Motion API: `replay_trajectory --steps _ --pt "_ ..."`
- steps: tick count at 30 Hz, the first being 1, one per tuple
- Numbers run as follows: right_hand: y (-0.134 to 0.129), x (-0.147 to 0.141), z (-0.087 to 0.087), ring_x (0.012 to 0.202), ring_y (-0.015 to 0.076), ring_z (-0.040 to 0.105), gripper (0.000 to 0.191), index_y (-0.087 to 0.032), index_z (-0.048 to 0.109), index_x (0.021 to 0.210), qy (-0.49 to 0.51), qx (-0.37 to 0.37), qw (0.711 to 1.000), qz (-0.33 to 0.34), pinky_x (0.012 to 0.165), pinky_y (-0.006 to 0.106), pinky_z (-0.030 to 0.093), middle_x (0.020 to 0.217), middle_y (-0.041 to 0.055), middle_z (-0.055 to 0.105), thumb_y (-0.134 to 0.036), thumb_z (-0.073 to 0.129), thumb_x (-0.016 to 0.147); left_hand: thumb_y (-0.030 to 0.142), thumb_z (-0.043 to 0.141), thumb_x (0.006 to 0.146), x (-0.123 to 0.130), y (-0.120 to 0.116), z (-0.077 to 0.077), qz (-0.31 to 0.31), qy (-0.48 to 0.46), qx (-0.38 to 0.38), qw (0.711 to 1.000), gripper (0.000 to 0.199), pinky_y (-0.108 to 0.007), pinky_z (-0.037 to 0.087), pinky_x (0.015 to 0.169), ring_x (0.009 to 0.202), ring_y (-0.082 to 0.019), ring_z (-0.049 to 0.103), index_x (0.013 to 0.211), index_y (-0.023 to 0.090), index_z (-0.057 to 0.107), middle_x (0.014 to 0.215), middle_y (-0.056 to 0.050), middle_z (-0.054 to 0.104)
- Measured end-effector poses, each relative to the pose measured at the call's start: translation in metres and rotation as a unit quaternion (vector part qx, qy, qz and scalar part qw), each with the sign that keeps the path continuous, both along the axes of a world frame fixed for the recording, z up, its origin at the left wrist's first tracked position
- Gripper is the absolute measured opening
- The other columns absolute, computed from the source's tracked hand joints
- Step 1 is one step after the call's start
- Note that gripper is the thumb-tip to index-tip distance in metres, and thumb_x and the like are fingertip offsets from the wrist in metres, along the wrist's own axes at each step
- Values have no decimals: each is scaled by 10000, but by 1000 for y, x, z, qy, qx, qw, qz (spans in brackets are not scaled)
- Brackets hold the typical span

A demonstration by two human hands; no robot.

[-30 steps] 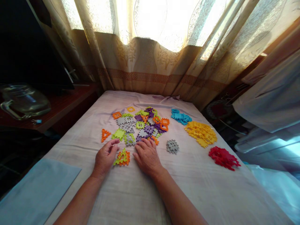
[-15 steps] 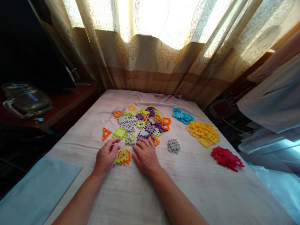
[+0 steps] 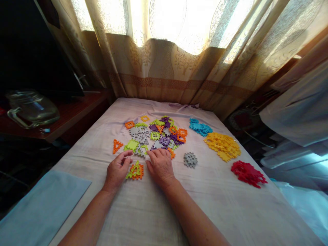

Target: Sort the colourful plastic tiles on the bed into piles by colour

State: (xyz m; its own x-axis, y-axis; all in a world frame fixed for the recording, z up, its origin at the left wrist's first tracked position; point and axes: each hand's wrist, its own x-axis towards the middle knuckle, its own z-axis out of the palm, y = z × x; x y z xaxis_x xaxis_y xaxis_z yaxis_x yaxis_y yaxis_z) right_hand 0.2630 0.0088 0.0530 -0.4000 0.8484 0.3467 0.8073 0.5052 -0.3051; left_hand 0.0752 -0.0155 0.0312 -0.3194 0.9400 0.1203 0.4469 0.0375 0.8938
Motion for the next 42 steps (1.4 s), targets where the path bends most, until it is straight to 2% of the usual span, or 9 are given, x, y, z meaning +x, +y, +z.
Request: replay_trajectory --steps 7,12,16,23,29,32,35,39,42 --pt "14 -24 -5 947 228 547 152 -273 691 1001 -39 -8 999 -2 855 389 330 936 52 691 -295 568 915 520 518 775 0 0 3 4 -12 -1 1000 426 -310 574 754 801 -200 732 1028 218 679 1054 -67 750" --pt "15 -15 -6 904 203 572 114 -254 690 896 21 19 999 -26 854 362 327 895 31 709 -246 576 905 543 534 765 0 0 2 6 -16 -1 1000 429 -311 575 740 791 -205 731 1018 229 681 1058 -65 752" --pt "23 26 12 906 192 607 126 -240 694 875 64 2 995 -82 842 330 373 905 33 720 -201 574 868 537 520 769 -2 0 -1 9 -5 -5 1000 437 -313 570 750 810 -210 734 1037 231 680 1056 -63 751" --pt "31 135 39 785 174 659 158 -241 716 822 66 -154 955 -246 694 270 433 827 8 735 -227 559 808 531 509 778 -5 1 -5 12 19 -12 1000 429 -306 566 748 835 -212 736 1043 243 685 1044 -54 759" --pt "26 166 41 801 171 673 159 -233 734 808 7 -257 936 -240 668 251 431 820 5 746 -207 580 780 530 514 774 -5 0 -7 10 9 -11 1000 431 -299 568 750 846 -209 734 1041 239 685 1068 -54 753" --pt "25 166 45 882 199 668 160 -225 750 842 -34 -272 928 -252 732 274 448 907 35 747 -228 601 785 538 517 760 -5 1 -6 12 2 -10 1000 437 -299 574 738 831 -210 735 1023 235 689 1062 -54 753" --pt "29 150 45 973 215 652 198 -219 749 915 -16 -199 952 -232 847 305 463 1008 57 734 -255 573 831 546 523 750 -4 1 -6 12 -12 -7 1000 443 -300 580 720 815 -211 736 1016 233 690 1063 -56 751" --pt "39 101 27 1175 230 576 323 -189 690 1157 24 -55 984 -170 1029 351 412 1233 105 662 -255 542 878 546 531 752 -4 2 -7 11 -24 0 1000 434 -297 584 710 809 -211 737 1009 234 690 1050 -54 754" --pt "41 61 7 1337 293 437 449 -186 599 1317 -5 -31 988 -149 1110 449 330 1423 144 522 -328 577 891 542 531 758 -5 2 -9 10 -17 3 1000 426 -300 583 726 804 -209 737 1006 236 693 1039 -52 757"
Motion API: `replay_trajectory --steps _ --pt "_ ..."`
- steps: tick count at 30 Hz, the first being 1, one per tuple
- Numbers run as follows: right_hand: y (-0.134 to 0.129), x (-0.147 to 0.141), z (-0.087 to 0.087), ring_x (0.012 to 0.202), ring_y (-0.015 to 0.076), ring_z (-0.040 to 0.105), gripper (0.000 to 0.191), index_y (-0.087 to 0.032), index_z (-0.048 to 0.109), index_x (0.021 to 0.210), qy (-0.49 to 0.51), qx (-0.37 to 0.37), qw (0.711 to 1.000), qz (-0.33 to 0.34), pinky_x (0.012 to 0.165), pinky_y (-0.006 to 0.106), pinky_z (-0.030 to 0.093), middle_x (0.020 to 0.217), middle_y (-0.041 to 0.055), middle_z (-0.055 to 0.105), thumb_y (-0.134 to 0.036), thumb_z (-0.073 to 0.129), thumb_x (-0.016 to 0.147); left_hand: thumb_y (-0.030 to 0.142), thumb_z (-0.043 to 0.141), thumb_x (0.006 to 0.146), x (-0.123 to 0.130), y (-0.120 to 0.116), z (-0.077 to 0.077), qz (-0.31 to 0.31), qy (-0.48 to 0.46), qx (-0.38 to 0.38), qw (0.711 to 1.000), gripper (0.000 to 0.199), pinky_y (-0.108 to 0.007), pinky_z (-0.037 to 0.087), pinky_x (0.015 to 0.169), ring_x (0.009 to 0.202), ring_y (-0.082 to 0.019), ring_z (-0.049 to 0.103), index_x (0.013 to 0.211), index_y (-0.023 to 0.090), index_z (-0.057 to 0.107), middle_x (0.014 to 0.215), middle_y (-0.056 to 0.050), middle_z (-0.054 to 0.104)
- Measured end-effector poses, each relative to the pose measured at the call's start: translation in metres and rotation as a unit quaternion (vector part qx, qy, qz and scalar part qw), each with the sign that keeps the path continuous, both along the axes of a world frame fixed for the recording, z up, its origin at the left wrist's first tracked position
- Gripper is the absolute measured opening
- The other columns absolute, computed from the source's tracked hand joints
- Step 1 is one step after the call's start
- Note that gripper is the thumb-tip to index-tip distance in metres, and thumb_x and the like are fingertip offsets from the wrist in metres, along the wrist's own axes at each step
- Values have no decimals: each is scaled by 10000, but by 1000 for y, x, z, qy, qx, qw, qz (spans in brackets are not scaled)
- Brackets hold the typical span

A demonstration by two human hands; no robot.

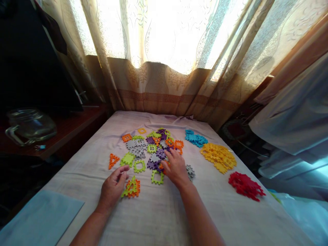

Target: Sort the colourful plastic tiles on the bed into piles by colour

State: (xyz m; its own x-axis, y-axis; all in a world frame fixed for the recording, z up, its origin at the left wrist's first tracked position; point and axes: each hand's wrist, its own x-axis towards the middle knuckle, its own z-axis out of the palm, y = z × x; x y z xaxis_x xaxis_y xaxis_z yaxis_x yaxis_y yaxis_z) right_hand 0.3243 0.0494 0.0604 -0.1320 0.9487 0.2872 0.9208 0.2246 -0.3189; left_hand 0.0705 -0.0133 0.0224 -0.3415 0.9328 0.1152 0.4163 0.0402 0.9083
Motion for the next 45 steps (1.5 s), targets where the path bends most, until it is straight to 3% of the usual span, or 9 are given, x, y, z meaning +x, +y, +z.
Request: replay_trajectory --steps 6,13,18,22,26,30,37,41,45 --pt "-17 -41 -14 1368 332 402 514 -204 556 1369 -44 -54 995 65 1127 510 302 1486 166 449 -389 601 891 531 524 771 -1 -1 -1 -2 7 3 1000 422 -296 584 724 801 -205 737 1016 235 697 1039 -52 758" --pt "-43 -72 -19 1322 332 456 455 -202 603 1303 -20 -13 984 178 1089 518 373 1448 168 490 -355 625 874 524 512 777 -1 -1 0 -3 12 11 1000 423 -311 585 731 785 -204 733 1014 229 701 1023 -60 758" --pt "-45 -76 -15 1146 214 593 290 -224 670 1167 41 14 954 297 984 353 477 1272 87 643 -254 558 900 528 520 770 1 0 5 -4 14 19 1000 416 -311 583 737 782 -206 728 992 228 704 961 -56 764" --pt "-29 -58 -12 1039 193 631 285 -235 701 1101 74 12 976 204 942 331 479 1127 60 709 -193 494 910 533 523 762 3 -1 8 1 5 15 1000 415 -301 582 713 759 -205 728 975 229 707 933 -50 767" --pt "-12 -46 -15 1267 276 495 415 -205 638 1244 52 -1 994 99 1070 432 368 1341 103 599 -251 615 832 536 527 760 4 -1 8 0 -9 8 1000 423 -299 582 699 775 -209 731 985 225 705 967 -57 766" --pt "-3 -48 -16 1370 322 373 568 -214 560 1344 22 -42 994 96 1109 501 275 1425 110 528 -348 661 800 533 524 758 3 -1 7 2 -5 3 1000 424 -302 580 710 790 -212 732 988 227 708 984 -58 765" --pt "0 -48 -10 1255 257 481 363 -229 649 1175 60 -18 993 101 1087 421 285 1197 75 668 -300 631 819 534 524 763 2 -1 7 0 1 -1 1000 430 -301 574 733 811 -212 730 1001 227 709 997 -58 764" --pt "6 -21 0 1113 224 574 280 -225 677 1081 51 -29 996 72 990 357 381 1123 68 690 -292 640 813 548 524 755 3 -1 7 4 10 -1 1000 437 -297 573 732 796 -206 728 988 228 712 976 -51 766" --pt "13 29 14 1093 227 604 284 -226 691 1080 51 -64 997 -11 948 340 423 1130 62 702 -320 634 818 550 523 749 3 -1 7 2 5 -7 1000 448 -288 574 717 801 -208 732 995 227 710 986 -52 765"
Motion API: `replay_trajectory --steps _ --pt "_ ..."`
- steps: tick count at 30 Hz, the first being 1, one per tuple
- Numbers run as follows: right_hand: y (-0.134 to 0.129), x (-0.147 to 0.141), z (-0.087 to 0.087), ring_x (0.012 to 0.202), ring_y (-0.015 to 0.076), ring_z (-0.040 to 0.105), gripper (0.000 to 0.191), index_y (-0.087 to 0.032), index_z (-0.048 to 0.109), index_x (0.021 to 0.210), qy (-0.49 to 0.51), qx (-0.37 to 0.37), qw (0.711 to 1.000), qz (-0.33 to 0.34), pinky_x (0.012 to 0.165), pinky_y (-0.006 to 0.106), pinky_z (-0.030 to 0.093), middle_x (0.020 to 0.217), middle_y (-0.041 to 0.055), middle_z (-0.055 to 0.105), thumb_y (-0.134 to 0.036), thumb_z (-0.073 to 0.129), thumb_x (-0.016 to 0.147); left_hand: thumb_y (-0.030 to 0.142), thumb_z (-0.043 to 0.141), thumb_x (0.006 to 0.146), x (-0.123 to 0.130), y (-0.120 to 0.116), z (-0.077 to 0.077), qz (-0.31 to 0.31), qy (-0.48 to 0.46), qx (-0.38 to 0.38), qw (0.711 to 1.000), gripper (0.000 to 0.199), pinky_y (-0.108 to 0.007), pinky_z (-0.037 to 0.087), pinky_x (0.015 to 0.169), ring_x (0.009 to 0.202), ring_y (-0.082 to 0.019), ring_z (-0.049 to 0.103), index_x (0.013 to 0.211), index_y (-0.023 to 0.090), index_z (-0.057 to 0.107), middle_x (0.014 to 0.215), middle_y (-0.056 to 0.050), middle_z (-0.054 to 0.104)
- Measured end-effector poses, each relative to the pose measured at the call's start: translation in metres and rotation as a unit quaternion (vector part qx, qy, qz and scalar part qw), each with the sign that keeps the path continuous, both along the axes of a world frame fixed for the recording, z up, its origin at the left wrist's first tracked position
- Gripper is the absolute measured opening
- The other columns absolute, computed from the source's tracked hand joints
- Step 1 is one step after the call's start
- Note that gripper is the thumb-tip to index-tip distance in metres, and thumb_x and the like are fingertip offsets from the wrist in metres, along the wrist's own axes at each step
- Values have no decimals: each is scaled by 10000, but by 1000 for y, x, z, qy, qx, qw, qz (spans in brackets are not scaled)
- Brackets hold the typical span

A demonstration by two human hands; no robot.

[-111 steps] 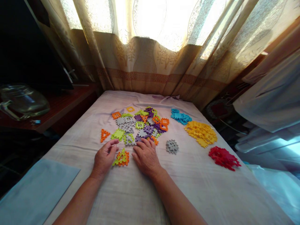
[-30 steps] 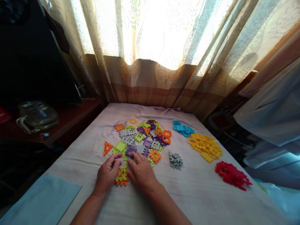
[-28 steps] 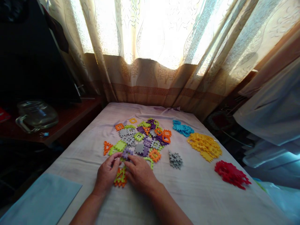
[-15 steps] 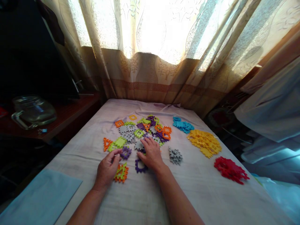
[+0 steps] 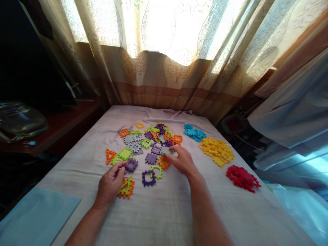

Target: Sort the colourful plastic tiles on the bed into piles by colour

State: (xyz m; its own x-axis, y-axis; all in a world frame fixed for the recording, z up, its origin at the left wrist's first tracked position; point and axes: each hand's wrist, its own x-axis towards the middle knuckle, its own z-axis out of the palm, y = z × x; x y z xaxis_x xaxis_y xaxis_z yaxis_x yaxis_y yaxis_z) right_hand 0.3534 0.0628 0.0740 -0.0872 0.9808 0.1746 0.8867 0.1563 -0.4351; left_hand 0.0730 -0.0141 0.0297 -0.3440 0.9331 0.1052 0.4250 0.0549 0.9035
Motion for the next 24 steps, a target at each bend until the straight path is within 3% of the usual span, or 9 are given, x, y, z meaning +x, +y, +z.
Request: replay_trajectory --steps 6,9,15,19,22,24 --pt "-2 56 4 989 232 661 339 -214 702 1108 -11 -107 987 -117 859 329 478 1134 76 712 -395 593 843 556 529 758 -2 1 -5 -2 10 9 1000 442 -289 576 729 808 -209 730 997 231 710 977 -48 768" --pt "-4 64 -1 997 227 669 326 -221 709 1097 -7 -148 983 -111 846 314 486 1133 79 719 -364 614 820 549 523 762 -3 1 -5 -3 14 10 1000 445 -289 575 724 808 -209 730 996 222 712 985 -53 767" --pt "-6 69 -5 982 226 669 288 -245 730 1050 -16 -143 985 -91 848 315 487 1118 72 721 -332 644 789 536 523 771 -3 1 -3 0 44 12 999 417 -278 572 729 794 -199 725 983 235 718 906 -24 772" --pt "-4 57 1 1040 239 635 281 -231 727 1057 -36 -70 993 -93 907 345 460 1124 84 709 -341 605 829 544 521 772 -1 0 -3 3 27 13 1000 428 -275 573 709 790 -199 726 987 231 716 932 -29 773" --pt "1 31 0 1135 235 578 263 -237 713 1068 -32 22 999 -33 991 370 408 1156 71 695 -288 582 846 542 527 773 -2 1 -5 1 20 7 1000 420 -276 572 710 803 -203 727 991 237 717 953 -33 772" --pt "5 11 -5 1213 238 521 282 -251 696 1102 -36 46 998 14 1036 400 367 1220 59 672 -265 587 843 544 531 768 -3 1 -6 -2 11 4 1000 430 -284 573 725 813 -208 726 995 231 719 971 -45 770"
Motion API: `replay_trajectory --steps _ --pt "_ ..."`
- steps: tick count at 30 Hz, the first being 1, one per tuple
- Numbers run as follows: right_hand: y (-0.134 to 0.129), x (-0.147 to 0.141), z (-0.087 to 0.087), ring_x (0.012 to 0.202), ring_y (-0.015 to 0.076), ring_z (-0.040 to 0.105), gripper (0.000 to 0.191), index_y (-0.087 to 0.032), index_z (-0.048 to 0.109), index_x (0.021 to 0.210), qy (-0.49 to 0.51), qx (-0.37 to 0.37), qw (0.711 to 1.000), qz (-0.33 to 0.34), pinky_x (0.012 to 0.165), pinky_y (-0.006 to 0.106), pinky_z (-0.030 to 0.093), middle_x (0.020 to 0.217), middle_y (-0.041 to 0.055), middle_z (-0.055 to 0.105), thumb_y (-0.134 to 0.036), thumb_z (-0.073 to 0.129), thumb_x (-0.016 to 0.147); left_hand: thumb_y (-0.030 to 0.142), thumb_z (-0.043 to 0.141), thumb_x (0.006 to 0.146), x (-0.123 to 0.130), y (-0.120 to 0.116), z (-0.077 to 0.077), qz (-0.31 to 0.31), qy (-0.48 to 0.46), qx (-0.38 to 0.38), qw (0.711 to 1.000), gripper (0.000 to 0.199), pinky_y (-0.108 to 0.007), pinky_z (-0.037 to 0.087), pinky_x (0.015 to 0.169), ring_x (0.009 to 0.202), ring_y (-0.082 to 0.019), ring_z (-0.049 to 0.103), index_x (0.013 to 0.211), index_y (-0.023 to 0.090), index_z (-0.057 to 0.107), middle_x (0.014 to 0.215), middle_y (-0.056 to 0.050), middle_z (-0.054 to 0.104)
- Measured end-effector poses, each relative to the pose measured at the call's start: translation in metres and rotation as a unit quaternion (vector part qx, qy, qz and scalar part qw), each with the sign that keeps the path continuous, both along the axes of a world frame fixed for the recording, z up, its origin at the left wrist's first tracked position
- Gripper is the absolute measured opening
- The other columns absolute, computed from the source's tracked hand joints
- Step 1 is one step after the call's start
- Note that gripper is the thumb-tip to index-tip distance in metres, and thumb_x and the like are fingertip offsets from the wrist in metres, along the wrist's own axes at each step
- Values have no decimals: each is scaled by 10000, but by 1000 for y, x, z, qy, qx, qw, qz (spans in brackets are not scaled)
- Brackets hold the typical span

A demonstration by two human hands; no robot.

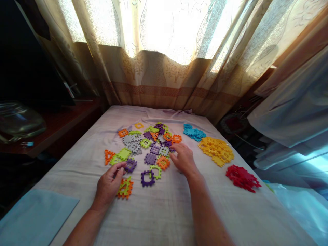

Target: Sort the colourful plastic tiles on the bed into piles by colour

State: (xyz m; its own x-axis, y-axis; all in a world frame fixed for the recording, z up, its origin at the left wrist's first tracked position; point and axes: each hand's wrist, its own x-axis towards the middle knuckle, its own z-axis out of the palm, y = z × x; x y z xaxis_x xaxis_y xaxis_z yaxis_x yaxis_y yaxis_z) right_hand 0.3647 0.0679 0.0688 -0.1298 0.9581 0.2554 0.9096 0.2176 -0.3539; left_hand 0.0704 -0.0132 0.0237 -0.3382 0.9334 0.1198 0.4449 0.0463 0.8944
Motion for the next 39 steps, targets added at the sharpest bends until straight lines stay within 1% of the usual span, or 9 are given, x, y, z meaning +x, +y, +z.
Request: replay_trajectory --steps 2,6,9,14,20,26,32,36,39 --pt "3 -18 -8 1290 257 446 309 -272 680 1140 -19 -5 1000 20 1063 444 325 1294 47 635 -273 586 845 546 532 764 0 0 -1 -1 -8 -2 1000 439 -291 573 734 822 -214 726 998 225 720 982 -55 768" --pt "4 -36 -20 1348 297 364 329 -272 666 1169 -50 -27 998 12 1080 501 260 1338 49 605 -297 565 856 545 529 759 0 0 0 2 -5 -8 1000 443 -292 572 735 829 -215 727 1003 230 721 984 -54 767" --pt "2 -41 -21 1308 286 404 334 -252 667 1160 -43 -29 999 5 1083 489 248 1278 69 634 -278 567 842 546 525 759 1 -1 2 6 -1 -9 1000 441 -290 573 727 823 -215 727 1000 231 720 976 -50 767" --pt "-1 -49 -16 1142 255 520 353 -217 667 1151 -28 -33 999 7 1027 412 323 1149 100 654 -229 571 812 541 530 771 0 -1 1 -3 6 -5 1000 432 -292 575 740 823 -213 729 1004 230 717 989 -50 768" --pt "-2 -53 -16 1187 261 517 415 -248 629 1234 -19 -45 999 -7 1004 414 343 1319 95 590 -264 562 824 551 530 782 -2 0 -4 -6 6 3 1000 437 -286 575 743 833 -211 729 1012 229 715 986 -51 768" --pt "-1 -52 -16 1137 268 531 310 -242 677 1109 -17 -56 998 -23 977 418 360 1200 93 641 -261 564 821 545 529 798 -3 0 -7 -5 13 5 1000 437 -284 575 730 819 -207 728 1031 225 714 967 -50 771" --pt "0 -57 -18 1110 245 552 377 -207 649 1179 8 -10 1000 -2 962 358 416 1209 117 598 -202 564 812 542 531 786 -3 0 -6 -6 13 0 1000 437 -293 575 752 831 -210 729 1024 226 716 999 -55 766" --pt "7 -42 -9 1036 194 608 365 -224 690 1100 99 1 995 25 936 305 456 1124 80 661 -109 492 816 547 532 782 -3 0 -5 -4 12 -5 1000 449 -291 572 750 828 -210 728 1032 221 714 983 -55 769" --pt "13 -7 0 941 188 642 282 -222 725 967 207 13 978 -7 889 325 493 1008 47 714 -153 523 783 558 534 781 -3 0 -6 -4 7 2 1000 458 -287 571 743 827 -211 726 1027 215 713 975 -57 769"
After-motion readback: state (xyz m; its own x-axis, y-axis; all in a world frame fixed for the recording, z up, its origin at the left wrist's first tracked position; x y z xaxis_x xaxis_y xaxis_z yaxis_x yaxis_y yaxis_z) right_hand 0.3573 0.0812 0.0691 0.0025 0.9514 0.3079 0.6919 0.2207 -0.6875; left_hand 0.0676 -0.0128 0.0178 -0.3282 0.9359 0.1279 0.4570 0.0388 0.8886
